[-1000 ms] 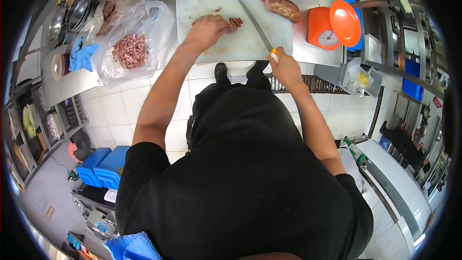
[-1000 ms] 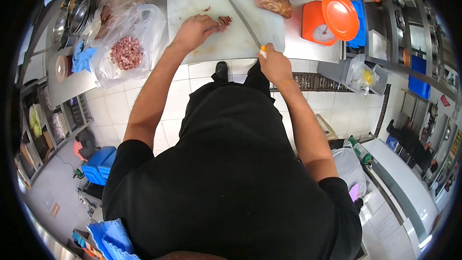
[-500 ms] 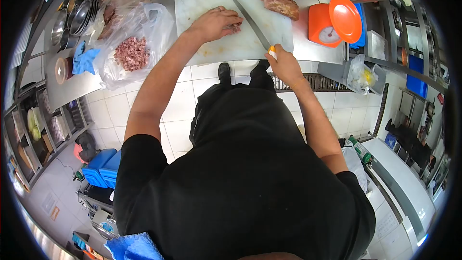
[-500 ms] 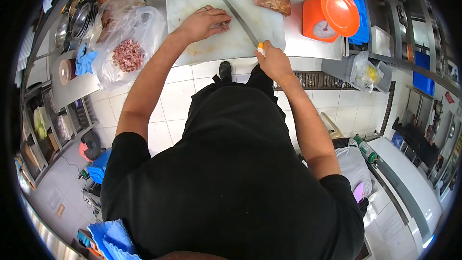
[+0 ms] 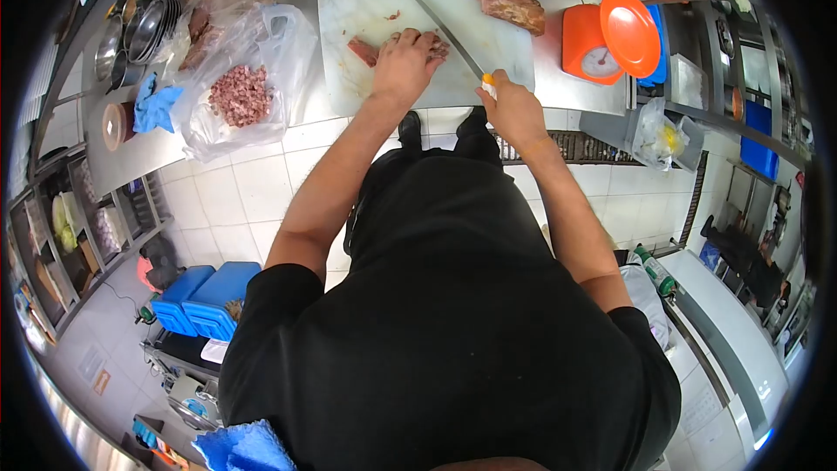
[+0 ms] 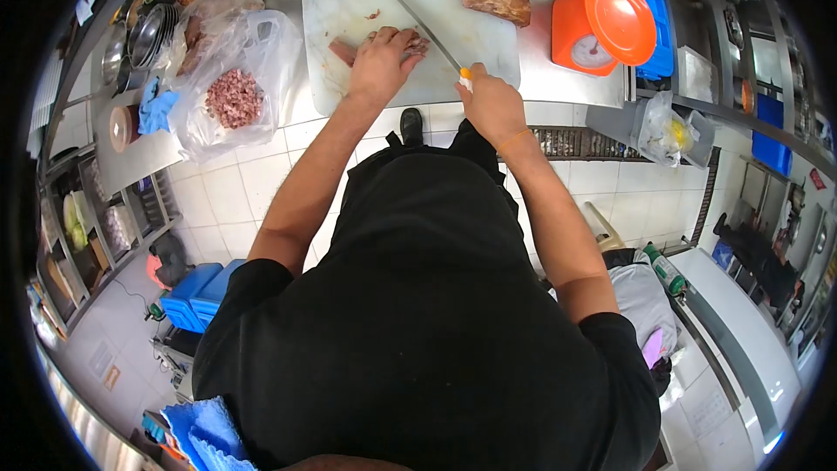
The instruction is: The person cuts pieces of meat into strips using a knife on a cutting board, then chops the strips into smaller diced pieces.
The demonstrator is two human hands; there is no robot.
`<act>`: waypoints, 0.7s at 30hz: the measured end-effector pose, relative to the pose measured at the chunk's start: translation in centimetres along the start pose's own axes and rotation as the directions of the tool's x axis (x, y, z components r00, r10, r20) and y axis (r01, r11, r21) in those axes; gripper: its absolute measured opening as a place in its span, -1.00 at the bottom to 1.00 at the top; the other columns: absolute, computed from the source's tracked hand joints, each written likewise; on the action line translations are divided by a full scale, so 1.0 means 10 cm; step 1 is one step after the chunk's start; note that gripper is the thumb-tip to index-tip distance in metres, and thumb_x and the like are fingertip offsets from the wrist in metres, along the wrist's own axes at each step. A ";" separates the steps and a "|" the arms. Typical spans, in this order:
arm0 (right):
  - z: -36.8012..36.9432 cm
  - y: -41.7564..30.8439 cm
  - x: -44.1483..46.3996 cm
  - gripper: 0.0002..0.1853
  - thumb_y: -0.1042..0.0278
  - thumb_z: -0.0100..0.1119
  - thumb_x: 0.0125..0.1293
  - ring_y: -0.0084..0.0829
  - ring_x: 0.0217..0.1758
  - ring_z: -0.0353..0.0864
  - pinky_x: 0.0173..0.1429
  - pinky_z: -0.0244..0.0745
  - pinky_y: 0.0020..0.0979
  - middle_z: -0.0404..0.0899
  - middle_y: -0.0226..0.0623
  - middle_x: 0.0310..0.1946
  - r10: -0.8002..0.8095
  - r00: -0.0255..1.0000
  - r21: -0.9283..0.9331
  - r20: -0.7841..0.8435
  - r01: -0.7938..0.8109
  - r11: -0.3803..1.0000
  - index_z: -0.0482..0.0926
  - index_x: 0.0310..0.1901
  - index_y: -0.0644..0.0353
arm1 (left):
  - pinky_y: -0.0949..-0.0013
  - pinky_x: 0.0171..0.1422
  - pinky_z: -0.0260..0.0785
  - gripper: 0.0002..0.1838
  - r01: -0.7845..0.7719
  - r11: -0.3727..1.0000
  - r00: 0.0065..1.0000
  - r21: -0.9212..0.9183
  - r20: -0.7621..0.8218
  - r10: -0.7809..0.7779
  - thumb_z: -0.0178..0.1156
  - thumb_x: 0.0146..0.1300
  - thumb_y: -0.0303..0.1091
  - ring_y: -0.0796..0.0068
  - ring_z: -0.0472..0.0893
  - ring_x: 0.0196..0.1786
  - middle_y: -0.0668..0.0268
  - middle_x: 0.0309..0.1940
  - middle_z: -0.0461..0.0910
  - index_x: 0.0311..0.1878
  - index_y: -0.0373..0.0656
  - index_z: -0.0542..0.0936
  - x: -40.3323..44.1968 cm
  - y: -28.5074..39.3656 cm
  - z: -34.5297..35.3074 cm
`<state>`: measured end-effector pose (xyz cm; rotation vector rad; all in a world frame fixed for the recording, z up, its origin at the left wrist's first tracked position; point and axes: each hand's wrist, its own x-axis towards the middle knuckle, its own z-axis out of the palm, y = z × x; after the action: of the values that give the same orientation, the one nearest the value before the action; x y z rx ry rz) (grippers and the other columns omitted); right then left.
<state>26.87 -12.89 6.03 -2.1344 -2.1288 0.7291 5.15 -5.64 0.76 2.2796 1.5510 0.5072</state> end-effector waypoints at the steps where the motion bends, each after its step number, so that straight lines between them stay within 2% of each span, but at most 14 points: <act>1: -0.01 -0.03 0.02 -0.59 0.06 0.25 0.55 0.20 -0.23 0.79 -0.11 0.66 0.12 0.75 0.14 -0.36 -0.017 1.000 0.001 -0.016 0.017 1.000 0.53 0.06 0.31 | -0.01 0.31 0.55 -0.47 0.026 0.999 1.000 -0.019 -0.003 -0.027 0.48 0.30 -0.20 -0.03 0.67 0.18 0.12 0.17 0.66 0.31 -0.12 0.66 -0.01 0.03 -0.02; 3: -0.03 -0.10 0.08 -0.57 0.04 0.25 0.56 0.22 -0.24 0.79 -0.13 0.66 0.13 0.74 0.16 -0.38 -0.051 0.998 0.003 -0.048 0.051 0.999 0.53 0.06 0.33 | -0.01 0.30 0.55 -0.48 0.078 0.995 0.997 -0.057 -0.009 -0.079 0.49 0.28 -0.21 -0.02 0.67 0.18 0.12 0.17 0.67 0.29 -0.12 0.67 -0.03 0.07 -0.07; 6: -0.07 -0.22 0.17 -0.58 0.05 0.23 0.57 0.21 -0.24 0.79 -0.12 0.67 0.12 0.75 0.16 -0.37 -0.066 0.997 -0.010 -0.027 0.066 0.998 0.52 0.06 0.34 | 0.00 0.30 0.55 -0.54 -0.064 0.993 0.983 -0.101 -0.175 0.045 0.50 0.27 -0.24 0.00 0.68 0.16 0.17 0.12 0.70 0.21 -0.12 0.69 0.00 0.00 -0.02; 9: -0.14 -0.33 0.18 -0.65 0.13 0.22 0.56 0.17 -0.19 0.81 -0.06 0.69 0.09 0.77 0.14 -0.34 -0.042 0.998 -0.049 0.041 0.044 0.998 0.51 0.00 0.33 | 0.02 0.30 0.55 -0.62 -0.029 0.991 0.999 -0.133 -0.045 0.023 0.49 0.27 -0.29 0.03 0.69 0.15 0.23 0.09 0.71 0.13 -0.12 0.72 0.04 -0.02 -0.06; 15: 0.01 -0.34 0.13 -0.62 0.14 0.20 0.57 0.19 -0.20 0.82 -0.03 0.70 0.08 0.77 0.14 -0.32 -0.011 0.997 -0.063 0.078 0.016 0.998 0.45 0.07 0.36 | 0.04 0.25 0.57 -0.76 -0.004 0.971 0.999 -0.238 -0.040 -0.006 0.46 0.29 -0.35 0.04 0.70 0.13 0.24 0.02 0.74 0.00 -0.12 0.74 0.09 -0.06 -0.01; 21: 0.10 -0.37 0.57 -0.60 0.13 0.19 0.57 0.19 -0.10 0.82 0.03 0.69 0.10 0.77 0.21 -0.23 -0.057 0.997 0.002 0.051 0.057 0.998 0.46 0.09 0.37 | 0.08 0.22 0.60 -0.75 0.056 0.974 0.998 -0.222 0.015 -0.054 0.46 0.28 -0.34 0.08 0.72 0.13 0.23 0.02 0.74 0.00 -0.13 0.75 0.11 -0.08 0.00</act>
<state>22.76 -7.59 4.73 -2.0676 -2.2038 0.7877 4.86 -4.30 0.50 2.0626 1.4689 0.6217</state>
